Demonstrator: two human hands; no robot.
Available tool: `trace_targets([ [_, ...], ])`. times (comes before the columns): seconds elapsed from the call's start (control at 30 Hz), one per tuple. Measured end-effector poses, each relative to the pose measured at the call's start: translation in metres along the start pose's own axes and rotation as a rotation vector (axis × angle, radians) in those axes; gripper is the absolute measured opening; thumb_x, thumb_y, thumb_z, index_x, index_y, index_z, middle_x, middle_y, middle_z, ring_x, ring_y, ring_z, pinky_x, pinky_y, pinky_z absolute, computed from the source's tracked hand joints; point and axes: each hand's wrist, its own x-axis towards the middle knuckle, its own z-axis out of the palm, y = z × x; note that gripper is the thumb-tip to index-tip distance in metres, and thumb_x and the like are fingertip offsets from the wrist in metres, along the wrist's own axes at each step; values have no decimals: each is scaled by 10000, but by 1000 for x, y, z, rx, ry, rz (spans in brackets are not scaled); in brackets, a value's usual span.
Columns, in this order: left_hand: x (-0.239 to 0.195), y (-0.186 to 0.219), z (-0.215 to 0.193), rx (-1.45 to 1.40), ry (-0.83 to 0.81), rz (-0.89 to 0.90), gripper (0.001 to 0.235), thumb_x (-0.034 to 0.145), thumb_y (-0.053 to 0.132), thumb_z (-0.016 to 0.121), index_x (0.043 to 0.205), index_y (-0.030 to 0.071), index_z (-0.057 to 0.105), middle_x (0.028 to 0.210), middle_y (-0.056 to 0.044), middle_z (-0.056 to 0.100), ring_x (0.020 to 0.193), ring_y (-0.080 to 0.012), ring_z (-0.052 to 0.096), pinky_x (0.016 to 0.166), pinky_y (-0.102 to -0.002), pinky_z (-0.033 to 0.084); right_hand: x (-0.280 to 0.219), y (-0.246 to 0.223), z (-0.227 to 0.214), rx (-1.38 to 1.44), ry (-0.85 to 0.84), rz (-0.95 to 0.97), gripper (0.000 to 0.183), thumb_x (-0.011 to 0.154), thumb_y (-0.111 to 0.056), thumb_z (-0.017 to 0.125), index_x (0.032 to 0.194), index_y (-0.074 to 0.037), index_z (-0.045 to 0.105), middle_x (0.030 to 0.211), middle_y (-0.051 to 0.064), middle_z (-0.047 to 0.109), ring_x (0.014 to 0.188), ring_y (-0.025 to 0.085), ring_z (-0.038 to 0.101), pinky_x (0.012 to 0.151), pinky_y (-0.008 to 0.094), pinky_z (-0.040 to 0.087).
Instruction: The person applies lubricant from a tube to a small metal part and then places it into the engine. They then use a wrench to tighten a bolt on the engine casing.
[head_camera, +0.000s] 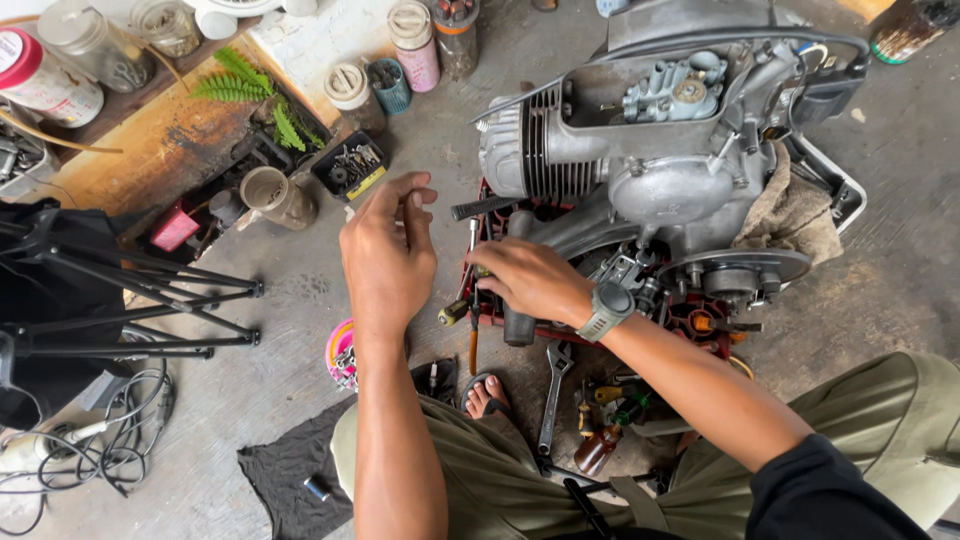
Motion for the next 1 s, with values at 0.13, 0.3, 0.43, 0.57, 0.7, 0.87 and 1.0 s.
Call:
trace_targets([
  [0.13, 3, 1, 2, -4, 5, -4, 189, 896, -44, 479, 1014, -27, 626, 817, -175, 669, 681, -288, 668, 531, -334, 563, 1, 14, 21, -1, -14, -6, 276, 882, -126, 576, 1150, -65, 548, 1007, 147, 631, 947, 268, 623, 804, 350, 538],
  [0.3, 5, 9, 5, -5, -25, -25, 199, 892, -48, 476, 1009, -30, 636, 810, -175, 667, 685, -285, 671, 559, -335, 566, 2, 13, 20, -50, -67, -39, 295, 895, -151, 563, 1157, -15, 553, 1054, 172, 623, 984, 288, 618, 833, 384, 506],
  [0.43, 7, 8, 13, -7, -37, -10, 201, 883, -43, 482, 1006, -23, 640, 806, -163, 666, 678, -271, 668, 555, -323, 553, 2, 25, 35, -79, -7, -62, 296, 884, -145, 563, 1151, -21, 547, 1055, 172, 613, 969, 314, 606, 831, 419, 494],
  [0.57, 7, 12, 17, 27, -60, -10, 182, 870, -28, 508, 984, -11, 648, 805, -157, 670, 679, -269, 672, 566, -325, 545, -2, 20, 24, -53, -16, -40, 322, 899, -158, 535, 1197, -39, 513, 1089, 182, 597, 1009, 328, 589, 866, 440, 469],
  [0.7, 9, 21, 25, 55, -87, -3, 162, 870, 4, 524, 964, -6, 656, 796, -157, 676, 682, -313, 666, 580, -341, 543, -13, 10, 4, -92, 60, -96, 326, 909, -120, 531, 1218, -21, 494, 1142, 216, 555, 1079, 367, 552, 911, 457, 453],
  [0.87, 19, 52, 42, -91, -97, 113, 180, 882, 20, 523, 995, -7, 661, 830, -157, 679, 751, -309, 675, 624, -366, 570, -62, -11, -67, -7, 491, -219, 174, 855, -73, 570, 1023, -42, 600, 972, 143, 612, 911, 318, 619, 794, 407, 512],
  [1.0, 33, 68, 74, -115, -145, 340, 136, 813, 107, 658, 944, 98, 692, 835, -58, 681, 802, -266, 658, 720, -365, 538, -99, 26, -114, 95, 755, -121, 180, 817, -21, 556, 962, -44, 661, 824, 86, 658, 749, 248, 638, 729, 351, 532],
])
